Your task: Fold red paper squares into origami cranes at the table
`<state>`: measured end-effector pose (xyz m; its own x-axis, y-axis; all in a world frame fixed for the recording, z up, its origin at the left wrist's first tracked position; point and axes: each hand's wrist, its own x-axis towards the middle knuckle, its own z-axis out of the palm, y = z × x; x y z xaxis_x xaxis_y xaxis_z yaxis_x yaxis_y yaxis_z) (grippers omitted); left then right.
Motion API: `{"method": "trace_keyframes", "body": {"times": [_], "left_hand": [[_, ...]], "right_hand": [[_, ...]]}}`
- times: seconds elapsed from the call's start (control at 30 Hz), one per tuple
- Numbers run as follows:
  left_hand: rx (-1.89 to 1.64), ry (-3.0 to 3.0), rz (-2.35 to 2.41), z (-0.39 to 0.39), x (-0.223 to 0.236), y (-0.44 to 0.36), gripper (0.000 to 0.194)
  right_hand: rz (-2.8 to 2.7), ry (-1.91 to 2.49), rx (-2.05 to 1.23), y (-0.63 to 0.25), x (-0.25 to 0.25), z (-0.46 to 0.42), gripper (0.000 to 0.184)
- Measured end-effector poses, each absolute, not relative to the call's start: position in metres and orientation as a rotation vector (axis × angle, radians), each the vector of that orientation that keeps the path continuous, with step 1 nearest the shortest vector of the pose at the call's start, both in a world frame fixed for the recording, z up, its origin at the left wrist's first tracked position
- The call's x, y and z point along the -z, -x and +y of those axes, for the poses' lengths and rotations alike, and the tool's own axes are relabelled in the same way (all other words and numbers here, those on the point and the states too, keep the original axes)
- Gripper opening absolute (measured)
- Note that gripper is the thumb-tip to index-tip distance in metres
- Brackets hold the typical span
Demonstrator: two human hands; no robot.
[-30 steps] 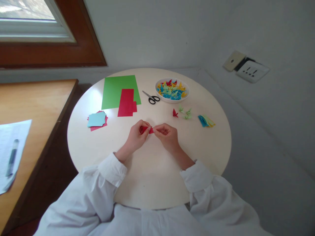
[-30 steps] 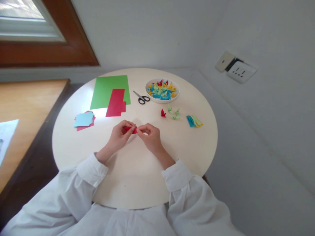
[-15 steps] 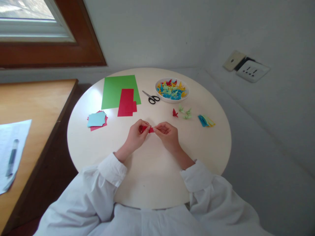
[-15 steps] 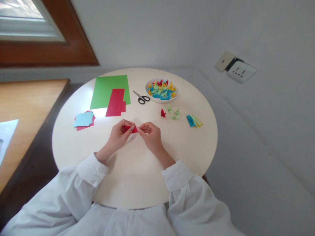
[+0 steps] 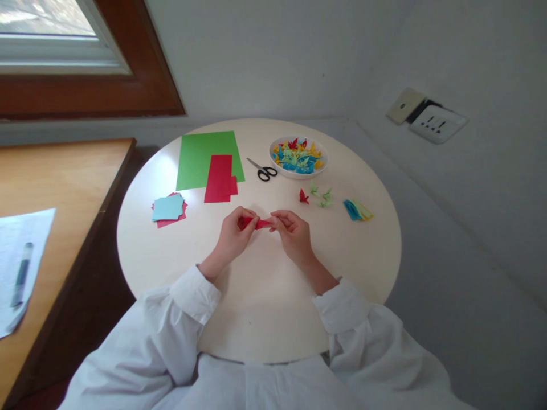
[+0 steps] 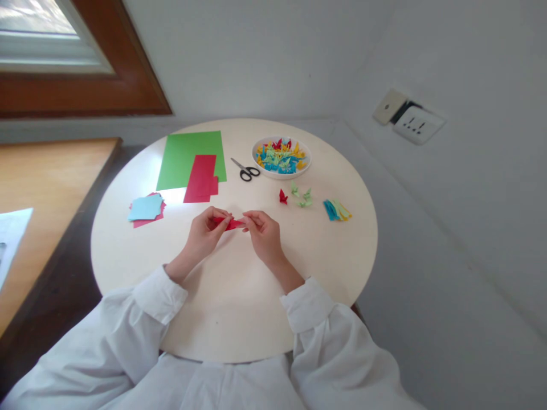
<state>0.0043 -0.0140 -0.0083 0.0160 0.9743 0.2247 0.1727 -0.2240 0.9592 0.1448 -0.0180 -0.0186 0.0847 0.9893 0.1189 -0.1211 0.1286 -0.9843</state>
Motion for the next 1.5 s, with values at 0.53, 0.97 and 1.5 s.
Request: {"method": "trace_keyframes", "body": {"times": [0.53,0.97,1.5], "left_hand": [[-1.274,-1.465,1.173,-0.0149,0.0106,-0.0061,0.01],[-1.252,-1.426,1.161,-0.0131,0.0134,-0.0046,0.013],[-1.251,-1.445,1.078,-0.0136,0.0082,-0.0078,0.006]], "right_hand": [[-1.198,1.073,-1.068,-0.1448,0.0225,-0.0203,0.022],[-1.297,1.09,-0.991,-0.1479,0.0209,-0.0228,0.011],[-1.186,1.115,-1.059,-0.1436,0.0195,-0.0214,0.02]]}}
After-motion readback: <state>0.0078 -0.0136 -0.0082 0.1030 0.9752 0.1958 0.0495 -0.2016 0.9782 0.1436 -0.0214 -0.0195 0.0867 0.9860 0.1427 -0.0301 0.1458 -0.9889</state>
